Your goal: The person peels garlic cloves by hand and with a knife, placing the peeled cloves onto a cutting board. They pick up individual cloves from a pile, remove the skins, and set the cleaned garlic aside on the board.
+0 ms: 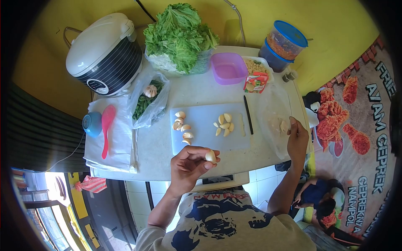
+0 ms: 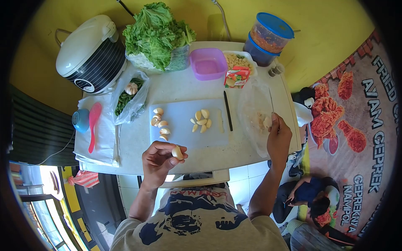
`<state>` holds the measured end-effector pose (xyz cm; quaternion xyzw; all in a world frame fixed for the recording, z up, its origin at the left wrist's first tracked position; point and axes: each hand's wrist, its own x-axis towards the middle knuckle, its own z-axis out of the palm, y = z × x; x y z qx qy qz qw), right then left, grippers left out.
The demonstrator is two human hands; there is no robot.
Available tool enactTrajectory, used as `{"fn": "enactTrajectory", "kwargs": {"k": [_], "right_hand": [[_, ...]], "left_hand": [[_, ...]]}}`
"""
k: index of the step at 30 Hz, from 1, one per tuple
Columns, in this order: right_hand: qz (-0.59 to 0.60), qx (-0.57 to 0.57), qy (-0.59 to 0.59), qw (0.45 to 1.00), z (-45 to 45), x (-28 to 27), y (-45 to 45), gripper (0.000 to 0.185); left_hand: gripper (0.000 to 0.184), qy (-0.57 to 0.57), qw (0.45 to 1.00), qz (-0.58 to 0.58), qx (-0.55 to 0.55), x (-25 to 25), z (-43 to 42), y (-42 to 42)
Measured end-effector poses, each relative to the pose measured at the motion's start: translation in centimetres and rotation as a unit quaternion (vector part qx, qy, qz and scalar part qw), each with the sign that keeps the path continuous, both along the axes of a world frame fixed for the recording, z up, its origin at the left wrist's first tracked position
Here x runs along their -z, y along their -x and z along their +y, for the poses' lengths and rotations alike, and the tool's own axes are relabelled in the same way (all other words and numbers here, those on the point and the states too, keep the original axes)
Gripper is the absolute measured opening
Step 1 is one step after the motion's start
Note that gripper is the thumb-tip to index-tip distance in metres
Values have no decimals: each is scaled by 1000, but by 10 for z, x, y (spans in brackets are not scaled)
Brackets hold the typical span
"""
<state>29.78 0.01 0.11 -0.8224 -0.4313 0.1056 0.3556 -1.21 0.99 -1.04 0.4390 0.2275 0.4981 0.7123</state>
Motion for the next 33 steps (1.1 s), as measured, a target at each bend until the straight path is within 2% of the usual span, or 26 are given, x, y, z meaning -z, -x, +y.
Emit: {"fn": "enactTrajectory", "kwargs": {"k": [4, 6, 10, 12, 13, 15, 17, 20, 24, 26, 33], "right_hand": [[14, -43, -19, 999, -2, 16, -5, 29], [8, -83, -77, 994, -1, 18, -3, 32], [22, -30, -98, 994, -1, -7, 22, 37], [161, -61, -101, 980, -5, -27, 42, 39], [162, -61, -100, 980, -9, -30, 53, 39], [275, -231, -74, 930, -21, -30, 74, 40], [255, -378, -104, 884, -25, -26, 93, 41], [223, -473, -99, 847, -26, -27, 117, 44], [201, -496, -100, 839, -24, -27, 129, 47], [195, -498, -104, 839, -24, -27, 130, 49], [220, -498, -117, 830, -25, -21, 133, 51]], "left_hand": [[28, 15, 1000, -1, -22, 1, 0, -3], [31, 31, 999, -6, -32, 1, 1, -4], [35, 34, 999, 6, -42, 3, 0, -2], [35, 22, 999, 13, -43, 3, 0, -1], [34, 30, 999, 7, -39, 0, 0, -1], [32, 39, 999, 3, -33, -1, -1, -2], [32, 38, 999, -7, -25, 0, -1, -4], [33, -18, 999, -6, -28, 5, 0, -5], [35, -1, 999, -2, -38, 6, -3, -4], [34, -7, 997, 17, -81, 4, -4, -5], [32, -24, 996, 27, -87, 1, -4, -6]]}}
